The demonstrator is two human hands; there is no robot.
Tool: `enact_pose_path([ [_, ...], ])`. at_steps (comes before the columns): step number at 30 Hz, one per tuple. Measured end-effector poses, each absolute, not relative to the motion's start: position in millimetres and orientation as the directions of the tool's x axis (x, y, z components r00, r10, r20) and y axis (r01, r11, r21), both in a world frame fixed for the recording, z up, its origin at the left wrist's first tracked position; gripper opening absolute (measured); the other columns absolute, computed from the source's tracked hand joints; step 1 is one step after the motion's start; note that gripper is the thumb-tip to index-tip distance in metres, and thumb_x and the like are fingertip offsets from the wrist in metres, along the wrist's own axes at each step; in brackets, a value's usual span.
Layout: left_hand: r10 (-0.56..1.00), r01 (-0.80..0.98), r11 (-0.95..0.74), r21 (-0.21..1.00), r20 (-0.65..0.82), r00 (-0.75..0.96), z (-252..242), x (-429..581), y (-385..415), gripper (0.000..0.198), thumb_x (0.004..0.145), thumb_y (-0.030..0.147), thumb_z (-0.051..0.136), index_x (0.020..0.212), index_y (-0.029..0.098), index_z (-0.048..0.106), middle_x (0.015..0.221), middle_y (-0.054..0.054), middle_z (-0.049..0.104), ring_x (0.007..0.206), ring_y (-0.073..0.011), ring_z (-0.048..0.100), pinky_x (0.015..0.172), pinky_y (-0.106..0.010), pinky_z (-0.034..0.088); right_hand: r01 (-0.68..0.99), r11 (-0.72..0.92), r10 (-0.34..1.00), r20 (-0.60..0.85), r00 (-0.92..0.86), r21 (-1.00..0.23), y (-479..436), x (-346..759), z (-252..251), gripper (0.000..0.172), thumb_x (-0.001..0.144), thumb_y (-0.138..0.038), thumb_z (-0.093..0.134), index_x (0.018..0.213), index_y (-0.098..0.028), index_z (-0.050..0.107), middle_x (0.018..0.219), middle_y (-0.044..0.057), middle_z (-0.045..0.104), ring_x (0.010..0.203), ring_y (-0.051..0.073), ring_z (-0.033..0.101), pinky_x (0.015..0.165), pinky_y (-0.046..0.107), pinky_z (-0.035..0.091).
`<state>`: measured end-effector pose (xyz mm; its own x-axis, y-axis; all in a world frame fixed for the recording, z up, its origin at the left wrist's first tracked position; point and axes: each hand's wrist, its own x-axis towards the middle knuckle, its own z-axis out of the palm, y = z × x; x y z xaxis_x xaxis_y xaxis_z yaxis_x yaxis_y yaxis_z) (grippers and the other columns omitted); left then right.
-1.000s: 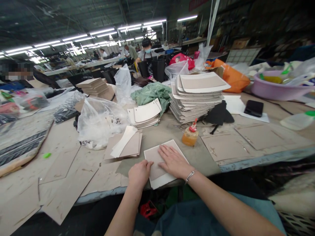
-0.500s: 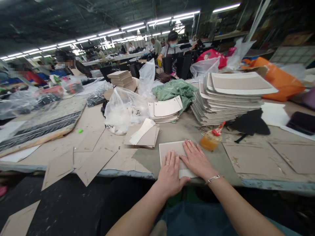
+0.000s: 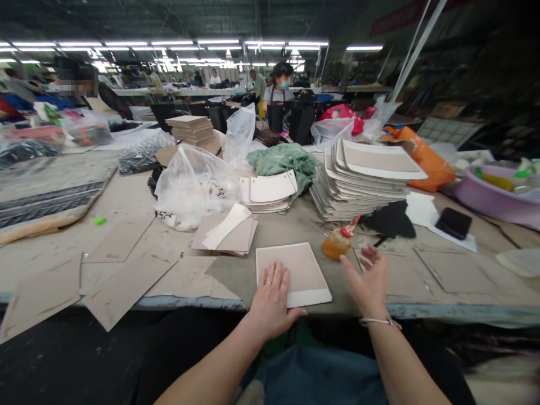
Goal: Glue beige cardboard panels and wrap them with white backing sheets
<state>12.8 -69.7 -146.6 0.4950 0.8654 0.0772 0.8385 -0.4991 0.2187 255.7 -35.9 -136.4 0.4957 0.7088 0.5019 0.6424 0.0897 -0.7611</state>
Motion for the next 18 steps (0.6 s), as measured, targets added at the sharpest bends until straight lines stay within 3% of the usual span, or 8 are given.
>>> enact_pose_path([
  [3, 0.828, 0.799, -0.559, 0.223, 0.102, 0.551, -140, 9, -73, 0.084, 0.078, 0.069, 0.041, 0.138, 0.011, 0.031, 0.15, -0.018, 0.013, 0.139, -0.0328, 0.005, 0.111, -0.051, 0.01, 0.669, 0.057, 0.817, 0.42, 0.396, -0.741, -20, 257, -142, 0.097, 0.066, -0.047, 0.07, 0.141, -0.012, 0.019, 0.134, 0.019, 0.039, 0.121, 0.028, 0.04, 0.098, 0.044, 0.037],
  [6, 0.774, 0.742, -0.629, 0.234, 0.095, 0.626, -132, 6, -79, 0.063, 0.085, 0.055, 0.043, 0.133, 0.015, 0.039, 0.147, -0.014, 0.028, 0.137, -0.0292, 0.017, 0.112, -0.047, 0.013, 0.673, -0.001, 0.866, 0.337, 0.371, -0.74, -4, 253, -147, 0.104, 0.063, -0.049, 0.071, 0.143, -0.012, 0.015, 0.134, 0.019, 0.04, 0.12, 0.03, 0.042, 0.1, 0.046, 0.035],
  [9, 0.778, 0.738, -0.616, 0.277, 0.063, 0.625, -128, 4, -82, 0.051, 0.088, 0.045, 0.043, 0.129, 0.015, 0.043, 0.139, -0.012, 0.04, 0.131, -0.0283, 0.031, 0.11, -0.044, 0.022, 0.648, -0.039, 0.87, 0.294, 0.397, -0.76, 7, 251, -154, 0.098, 0.06, -0.05, 0.072, 0.138, -0.014, 0.026, 0.126, 0.018, 0.048, 0.111, 0.031, 0.05, 0.094, 0.045, 0.039],
  [12, 0.786, 0.743, -0.6, 0.296, 0.048, 0.616, -125, 4, -81, 0.048, 0.086, 0.04, 0.047, 0.127, 0.014, 0.044, 0.136, -0.012, 0.043, 0.127, -0.0292, 0.035, 0.107, -0.045, 0.027, 0.603, -0.08, 0.876, 0.232, 0.422, -0.794, 14, 255, -162, 0.087, 0.059, -0.052, 0.071, 0.128, -0.014, 0.035, 0.11, 0.016, 0.057, 0.097, 0.03, 0.057, 0.086, 0.045, 0.044],
  [15, 0.789, 0.745, -0.598, 0.296, 0.051, 0.613, -123, 3, -80, 0.048, 0.086, 0.039, 0.048, 0.126, 0.014, 0.045, 0.135, -0.013, 0.044, 0.126, -0.0289, 0.035, 0.106, -0.045, 0.027, 0.628, -0.079, 0.897, 0.22, 0.385, -0.774, 15, 258, -163, 0.082, 0.061, -0.053, 0.07, 0.125, -0.016, 0.035, 0.107, 0.014, 0.058, 0.094, 0.029, 0.058, 0.082, 0.044, 0.046],
  [18, 0.784, 0.74, -0.605, 0.294, 0.054, 0.619, -121, 3, -80, 0.048, 0.086, 0.04, 0.046, 0.125, 0.013, 0.045, 0.134, -0.012, 0.044, 0.126, -0.0286, 0.034, 0.106, -0.044, 0.027, 0.704, 0.032, 0.939, 0.264, 0.223, -0.71, 4, 256, -149, 0.081, 0.066, -0.051, 0.067, 0.129, -0.018, 0.029, 0.112, 0.013, 0.056, 0.095, 0.027, 0.058, 0.082, 0.041, 0.046],
])
